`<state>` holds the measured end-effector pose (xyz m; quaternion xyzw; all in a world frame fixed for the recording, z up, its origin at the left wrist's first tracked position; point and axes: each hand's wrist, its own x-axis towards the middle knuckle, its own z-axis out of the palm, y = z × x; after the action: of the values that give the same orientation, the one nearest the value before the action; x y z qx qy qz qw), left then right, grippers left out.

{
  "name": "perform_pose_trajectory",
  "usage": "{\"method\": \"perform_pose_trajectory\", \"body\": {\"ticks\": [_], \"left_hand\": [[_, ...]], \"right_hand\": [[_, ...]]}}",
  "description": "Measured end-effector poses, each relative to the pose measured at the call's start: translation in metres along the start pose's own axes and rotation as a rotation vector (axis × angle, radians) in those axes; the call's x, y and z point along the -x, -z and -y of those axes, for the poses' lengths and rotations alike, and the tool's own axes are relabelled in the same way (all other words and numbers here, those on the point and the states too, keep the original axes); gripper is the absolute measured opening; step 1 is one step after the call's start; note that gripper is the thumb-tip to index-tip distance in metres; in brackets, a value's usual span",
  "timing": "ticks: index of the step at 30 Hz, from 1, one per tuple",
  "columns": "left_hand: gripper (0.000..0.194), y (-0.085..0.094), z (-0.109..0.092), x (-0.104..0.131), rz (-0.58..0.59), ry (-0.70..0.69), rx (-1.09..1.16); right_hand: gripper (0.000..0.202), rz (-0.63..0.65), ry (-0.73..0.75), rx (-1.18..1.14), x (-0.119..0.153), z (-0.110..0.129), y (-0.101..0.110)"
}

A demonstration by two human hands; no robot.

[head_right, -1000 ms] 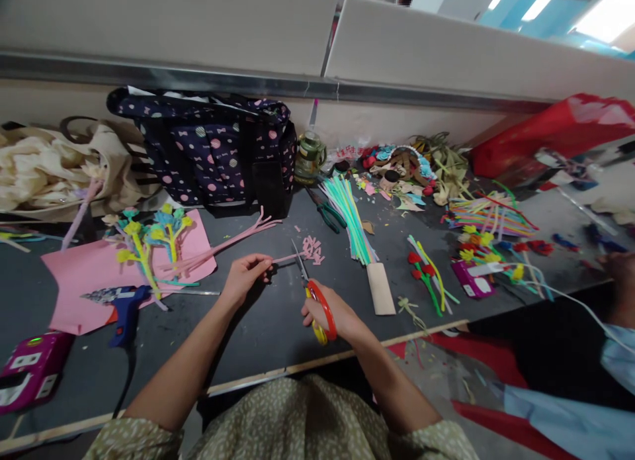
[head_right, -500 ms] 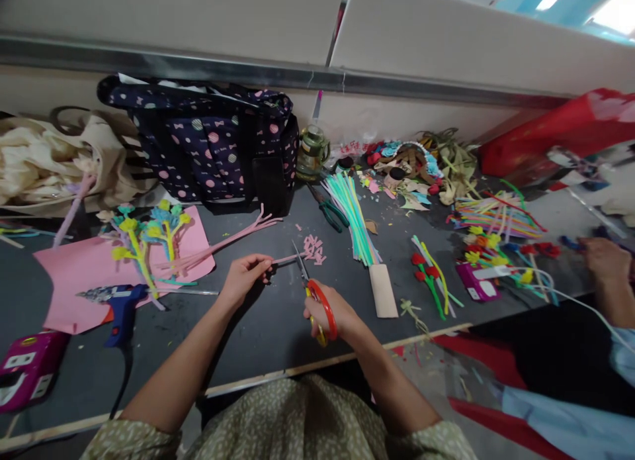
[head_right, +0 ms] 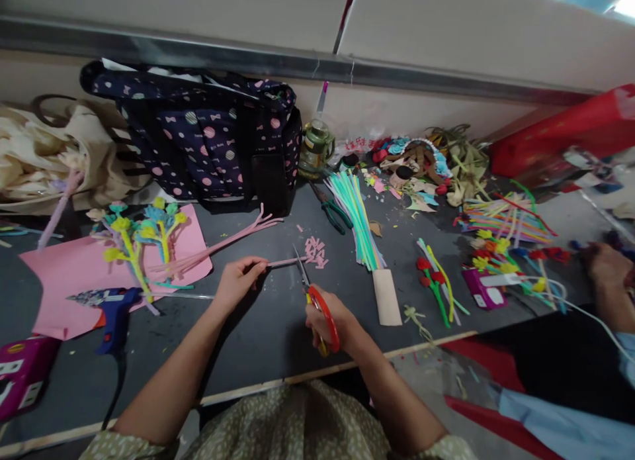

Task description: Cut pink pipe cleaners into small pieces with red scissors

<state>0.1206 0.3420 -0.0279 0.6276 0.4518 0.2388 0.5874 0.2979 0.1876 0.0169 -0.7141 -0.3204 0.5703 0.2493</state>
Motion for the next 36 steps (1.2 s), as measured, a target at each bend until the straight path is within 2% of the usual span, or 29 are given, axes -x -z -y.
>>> {"method": "perform_pose_trajectory", "body": {"ticks": [4, 10, 18, 25, 28, 32, 36], "left_hand": [[0.031, 0.008, -0.001, -0.001, -0.023, -0.052, -0.163], [0.027, 0.011, -0.002, -0.002, -0.019, -0.083, -0.213], [0.03, 0.012, 0.004, -0.005, -0.046, -0.046, 0.0], [0.031, 0.007, 0.002, -0.003, -0.083, -0.056, 0.12], [0.033, 0.004, 0.003, -0.003, -0.072, -0.069, 0.127], [0.037, 0.0, 0.005, -0.002, -0.057, -0.076, 0.141], [0.038, -0.003, 0.004, -0.001, -0.047, -0.079, 0.15]], "right_hand": [[0.017, 0.005, 0.029, -0.005, -0.001, -0.004, -0.002], [0.036, -0.04, 0.025, 0.024, -0.007, -0.006, -0.008], [0.04, -0.036, 0.071, 0.081, -0.014, -0.014, -0.008], [0.061, -0.036, -0.01, -0.234, -0.008, -0.011, -0.01], [0.064, -0.02, -0.009, -0.336, 0.001, -0.005, -0.004], [0.066, -0.073, 0.0, -0.284, 0.01, -0.001, 0.006], [0.064, -0.048, 0.048, -0.2, 0.011, -0.011, 0.01]]}}
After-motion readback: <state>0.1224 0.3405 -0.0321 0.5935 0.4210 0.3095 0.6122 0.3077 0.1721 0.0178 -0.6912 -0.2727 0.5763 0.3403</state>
